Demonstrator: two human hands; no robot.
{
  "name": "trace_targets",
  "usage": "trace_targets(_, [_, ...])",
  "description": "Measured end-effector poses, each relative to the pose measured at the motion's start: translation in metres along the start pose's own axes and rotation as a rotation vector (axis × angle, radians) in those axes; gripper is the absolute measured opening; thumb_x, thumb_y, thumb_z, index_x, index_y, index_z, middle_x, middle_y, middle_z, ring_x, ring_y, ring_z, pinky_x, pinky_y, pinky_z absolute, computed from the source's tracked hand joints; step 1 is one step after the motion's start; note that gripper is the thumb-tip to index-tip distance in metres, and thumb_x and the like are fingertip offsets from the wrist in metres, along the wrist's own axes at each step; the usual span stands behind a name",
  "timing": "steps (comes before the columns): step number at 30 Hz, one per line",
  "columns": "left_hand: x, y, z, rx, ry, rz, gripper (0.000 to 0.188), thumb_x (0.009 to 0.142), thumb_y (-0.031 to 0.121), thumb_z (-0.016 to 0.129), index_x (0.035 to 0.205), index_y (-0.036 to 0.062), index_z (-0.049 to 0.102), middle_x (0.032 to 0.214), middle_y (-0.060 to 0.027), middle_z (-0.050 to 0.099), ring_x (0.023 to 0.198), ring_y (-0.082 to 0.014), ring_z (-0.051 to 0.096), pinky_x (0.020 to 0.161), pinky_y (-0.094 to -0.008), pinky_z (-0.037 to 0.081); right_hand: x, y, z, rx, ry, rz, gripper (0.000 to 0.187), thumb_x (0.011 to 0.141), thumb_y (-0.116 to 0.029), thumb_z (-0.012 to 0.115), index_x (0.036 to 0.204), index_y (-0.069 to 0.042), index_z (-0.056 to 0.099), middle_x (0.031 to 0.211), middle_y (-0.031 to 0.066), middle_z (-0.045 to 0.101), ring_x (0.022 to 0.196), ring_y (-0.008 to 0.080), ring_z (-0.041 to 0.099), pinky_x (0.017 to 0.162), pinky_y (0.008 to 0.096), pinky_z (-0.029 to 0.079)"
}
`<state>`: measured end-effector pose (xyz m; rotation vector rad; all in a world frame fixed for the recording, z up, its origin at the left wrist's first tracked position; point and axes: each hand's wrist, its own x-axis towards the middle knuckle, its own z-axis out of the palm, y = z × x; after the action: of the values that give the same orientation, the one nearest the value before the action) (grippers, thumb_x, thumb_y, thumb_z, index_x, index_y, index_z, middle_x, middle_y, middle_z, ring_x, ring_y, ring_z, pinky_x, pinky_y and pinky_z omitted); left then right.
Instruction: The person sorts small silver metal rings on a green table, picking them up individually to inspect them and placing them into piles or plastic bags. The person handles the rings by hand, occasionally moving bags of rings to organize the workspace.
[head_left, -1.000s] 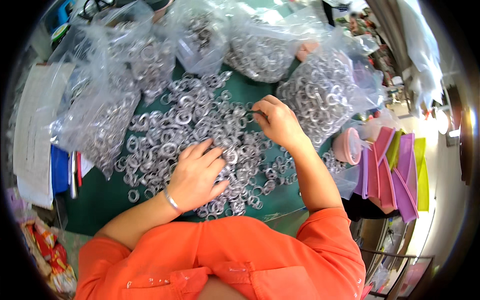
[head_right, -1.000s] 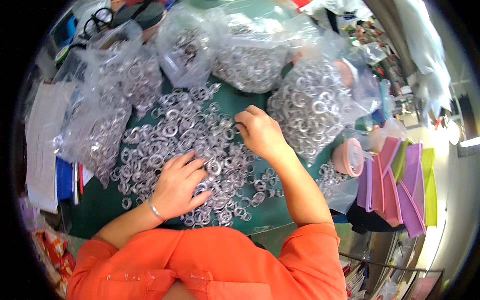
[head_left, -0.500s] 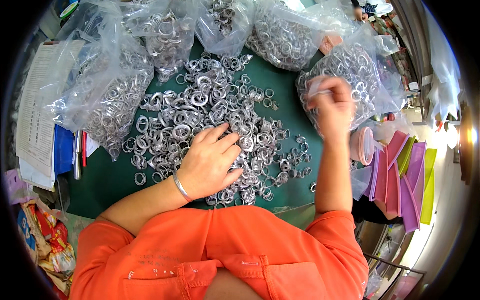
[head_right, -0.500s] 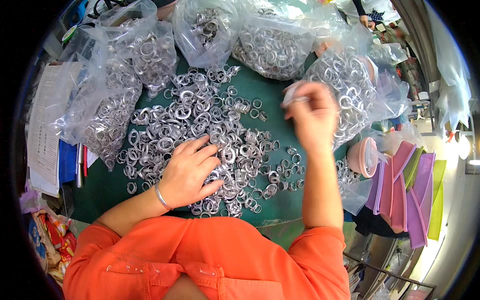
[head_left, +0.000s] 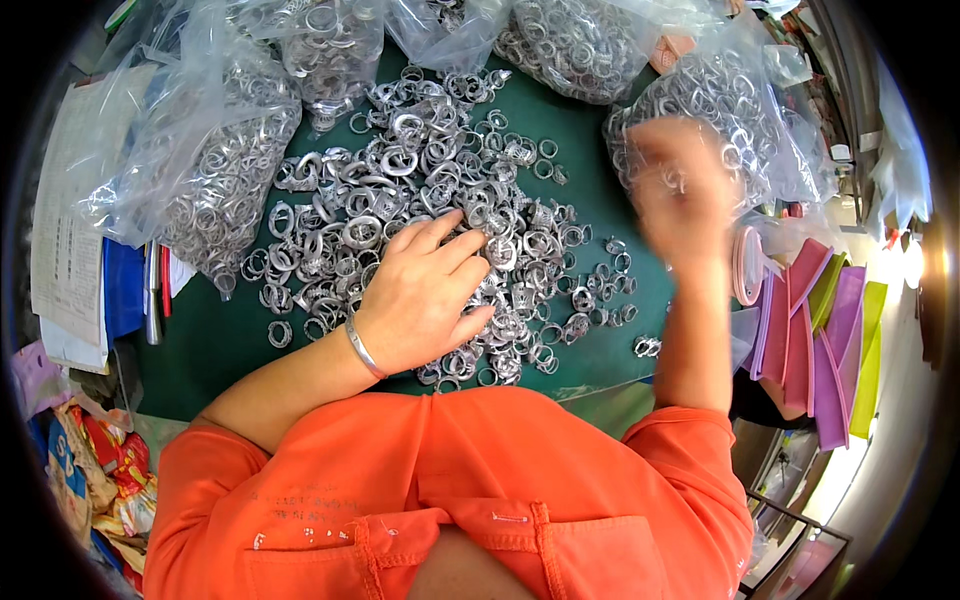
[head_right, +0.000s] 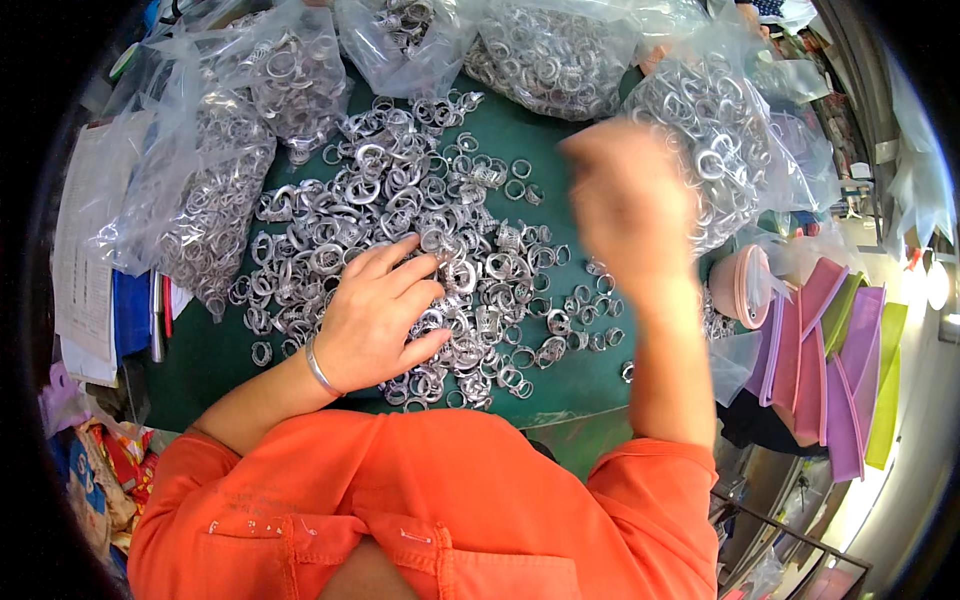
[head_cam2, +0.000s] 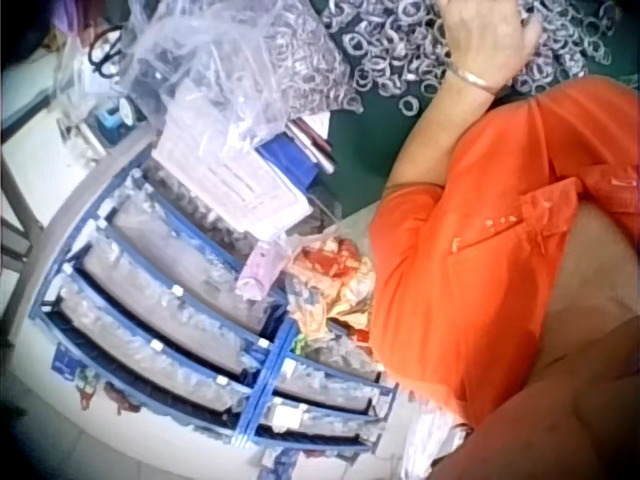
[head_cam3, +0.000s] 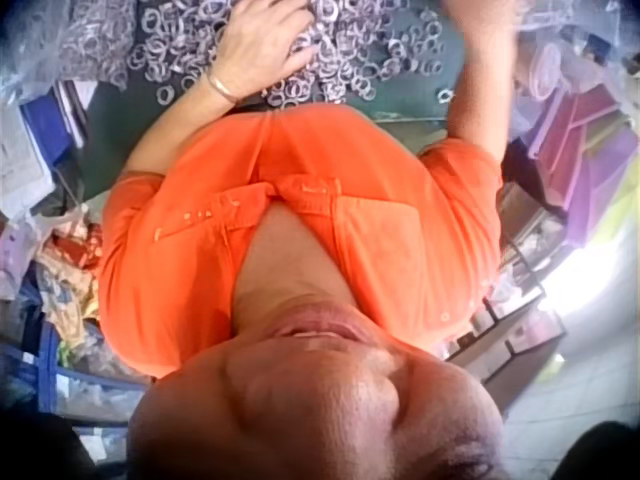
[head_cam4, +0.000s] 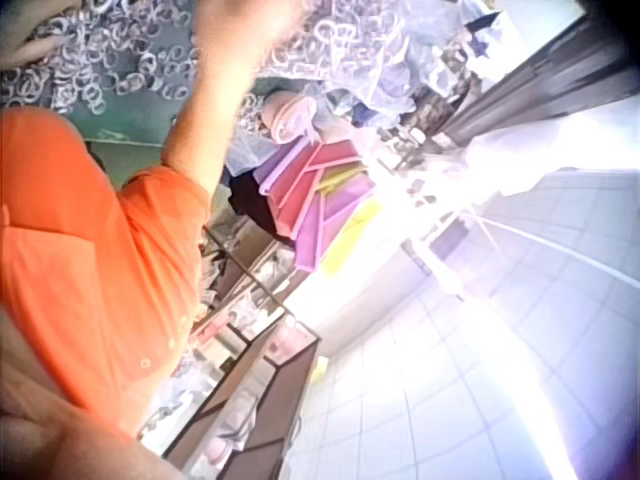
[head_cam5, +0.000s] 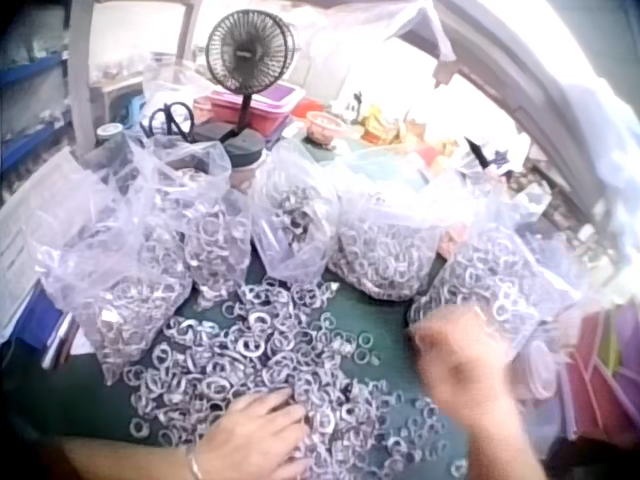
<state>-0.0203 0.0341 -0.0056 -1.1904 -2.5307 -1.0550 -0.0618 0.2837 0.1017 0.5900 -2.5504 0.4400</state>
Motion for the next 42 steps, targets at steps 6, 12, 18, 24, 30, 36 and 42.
trace_targets(6, [0.005,0.002,-0.002,-0.036,-0.017,0.015,0.035,0.069,0.026,0.076,0.094,0.0061,0.062,0.118,-0.0112,0.057,0.117,-0.0353,0.05,0.096,-0.0465,0.04,-0.059,0.004,0.059,0.271,-0.54,0.44,0.029,0.079,-0.016,0.07,0.103,0.001,0.065,0.094,0.0168,0.064,0.091,0.0362,0.059,0.082,0.0403,0.048])
trace_targets(12, [0.004,0.001,-0.001,-0.03,-0.025,0.007,0.035,0.069,0.026,0.076,0.094,0.0058,0.062,0.118,-0.0117,0.057,0.118,-0.0358,0.05,0.097,-0.0468,0.039,-0.067,0.017,0.046,0.744,-0.327,0.762,0.026,0.089,-0.016,0.065,0.108,0.002,0.064,0.099,0.0121,0.069,0.09,0.0206,0.063,0.08,0.0316,0.049])
trace_targets(18, [0.003,0.001,-0.001,-0.02,-0.015,0.016,0.037,0.069,0.027,0.075,0.097,0.0065,0.062,0.118,-0.0116,0.057,0.118,-0.0357,0.05,0.096,-0.0471,0.039,-0.06,0.01,0.029,1.576,-0.179,0.758,0.035,0.1,-0.021,0.048,0.122,0.006,0.052,0.108,0.0219,0.064,0.094,0.0266,0.066,0.076,0.0317,0.055])
trace_targets(24, [0.0,0.004,0.003,-0.124,0.141,-0.016,0.05,0.07,0.025,0.078,0.109,0.0054,0.054,0.114,-0.0132,0.059,0.108,-0.0343,0.056,0.095,-0.0456,0.04,-0.077,-0.046,0.049,1.312,-0.169,0.884,0.019,0.095,-0.008,0.056,0.11,0.003,0.057,0.096,0.0118,0.067,0.087,0.0201,0.067,0.07,0.0314,0.056])
trace_targets(30, [-0.001,0.001,-0.002,-0.224,0.286,0.069,0.037,0.07,0.01,0.078,0.102,0.0061,0.06,0.094,-0.0089,0.064,0.079,-0.0267,0.063,0.073,-0.0365,0.045,-0.081,-0.092,0.064,1.337,-0.127,0.786,0.023,0.09,-0.004,0.063,0.111,0.002,0.054,0.098,0.0078,0.066,0.085,0.0107,0.062,0.075,0.0244,0.051])
trace_targets(36, [0.038,-0.02,-0.057,-0.126,0.5,-0.015,0.036,0.074,0.001,0.077,0.105,0.002,0.059,0.095,-0.0093,0.066,0.079,-0.0152,0.064,0.073,-0.0298,0.052,-0.089,-0.077,0.063,0.733,0.107,0.526,0.018,0.085,-0.006,0.065,0.102,-0.001,0.059,0.101,0.0097,0.065,0.087,0.0208,0.061,0.078,0.0317,0.049])
trace_targets(42, [0.101,-0.099,-0.145,0.406,0.488,-0.187,0.04,0.089,0.025,0.065,0.117,-0.0025,0.056,0.107,-0.0167,0.063,0.097,-0.0307,0.061,0.086,-0.0374,0.048,-0.1,-0.073,0.088,0.297,0.121,0.377,0.026,0.08,-0.012,0.068,0.103,-0.003,0.06,0.115,0.014,0.059,0.106,0.0328,0.053,0.094,0.0428,0.037])
